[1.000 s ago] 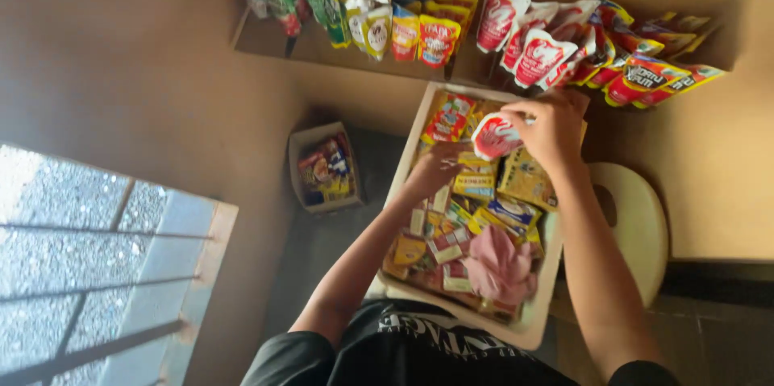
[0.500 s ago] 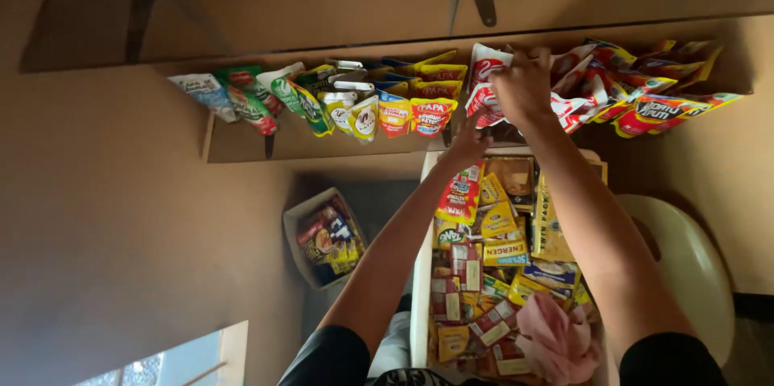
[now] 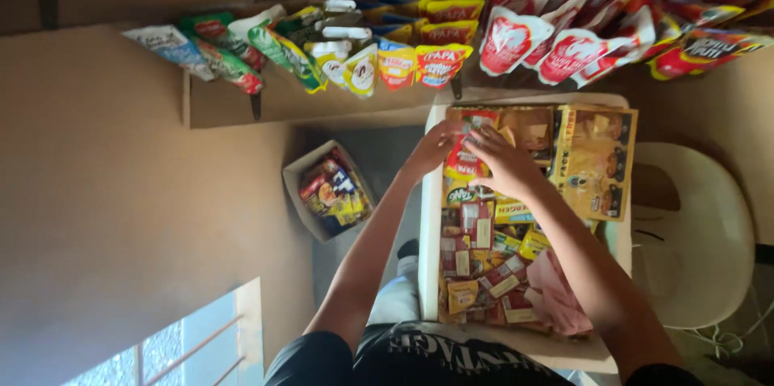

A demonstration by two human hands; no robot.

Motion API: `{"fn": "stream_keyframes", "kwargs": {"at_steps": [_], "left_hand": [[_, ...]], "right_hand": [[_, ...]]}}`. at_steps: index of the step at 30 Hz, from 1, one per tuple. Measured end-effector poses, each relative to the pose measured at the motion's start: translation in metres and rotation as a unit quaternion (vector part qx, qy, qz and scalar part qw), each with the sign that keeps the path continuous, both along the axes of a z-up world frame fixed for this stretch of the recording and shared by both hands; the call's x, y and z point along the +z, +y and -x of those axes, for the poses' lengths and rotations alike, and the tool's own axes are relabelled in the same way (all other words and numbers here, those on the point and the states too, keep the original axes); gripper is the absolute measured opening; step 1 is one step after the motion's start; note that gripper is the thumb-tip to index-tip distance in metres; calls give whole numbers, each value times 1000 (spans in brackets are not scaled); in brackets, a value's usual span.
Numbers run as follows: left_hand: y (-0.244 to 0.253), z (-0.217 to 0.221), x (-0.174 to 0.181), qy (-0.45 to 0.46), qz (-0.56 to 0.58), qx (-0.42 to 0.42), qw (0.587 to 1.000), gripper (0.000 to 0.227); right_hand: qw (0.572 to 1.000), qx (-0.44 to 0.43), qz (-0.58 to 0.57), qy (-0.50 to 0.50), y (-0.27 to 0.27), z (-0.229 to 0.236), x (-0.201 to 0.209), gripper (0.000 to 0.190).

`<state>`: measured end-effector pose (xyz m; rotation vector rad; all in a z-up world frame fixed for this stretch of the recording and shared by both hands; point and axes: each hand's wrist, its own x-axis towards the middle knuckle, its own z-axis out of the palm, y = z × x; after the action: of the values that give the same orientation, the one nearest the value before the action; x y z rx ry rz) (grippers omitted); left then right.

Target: Stocking and organizing various food and condiment packets from a bin onto a shelf.

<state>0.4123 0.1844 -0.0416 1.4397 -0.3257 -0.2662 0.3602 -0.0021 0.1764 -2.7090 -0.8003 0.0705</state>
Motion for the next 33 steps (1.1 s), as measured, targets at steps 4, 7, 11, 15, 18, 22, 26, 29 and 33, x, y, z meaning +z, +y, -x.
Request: {"fn": "stream_keyframes", "kwargs": {"at_steps": [4, 7, 11, 15, 18, 22, 26, 29, 33], "left_hand": [[26, 53, -3, 25, -49, 15, 998, 35], [31, 75, 6, 37, -70, 28, 996, 32], [36, 89, 17, 33, -86, 33, 995, 35], [41, 95, 34, 48, -94, 36, 994, 35], [42, 108, 50, 54, -84, 43, 994, 38], [35, 94, 91, 21, -58, 32, 998, 38], [19, 59, 104, -1, 19, -4, 1000, 36], [4, 26, 84, 69, 59, -8, 996, 43], [-14, -8, 77, 112, 132, 35, 984, 59]], "right_hand": [[993, 54, 63, -80, -34, 12, -91, 49], [998, 30, 62, 2, -22, 16, -45, 47], [994, 68, 12, -88, -19, 30, -61, 52], [999, -24, 23, -29, -25, 20, -64, 13], [985, -119, -98, -79, -28, 2, -9, 24], [956, -84, -82, -268, -20, -50, 59, 20], [947, -54, -91, -304, 3, -76, 94, 14], [949, -44, -102, -295, 8, -104, 76, 17], [958, -80, -134, -240, 12, -129, 43, 13]]}}
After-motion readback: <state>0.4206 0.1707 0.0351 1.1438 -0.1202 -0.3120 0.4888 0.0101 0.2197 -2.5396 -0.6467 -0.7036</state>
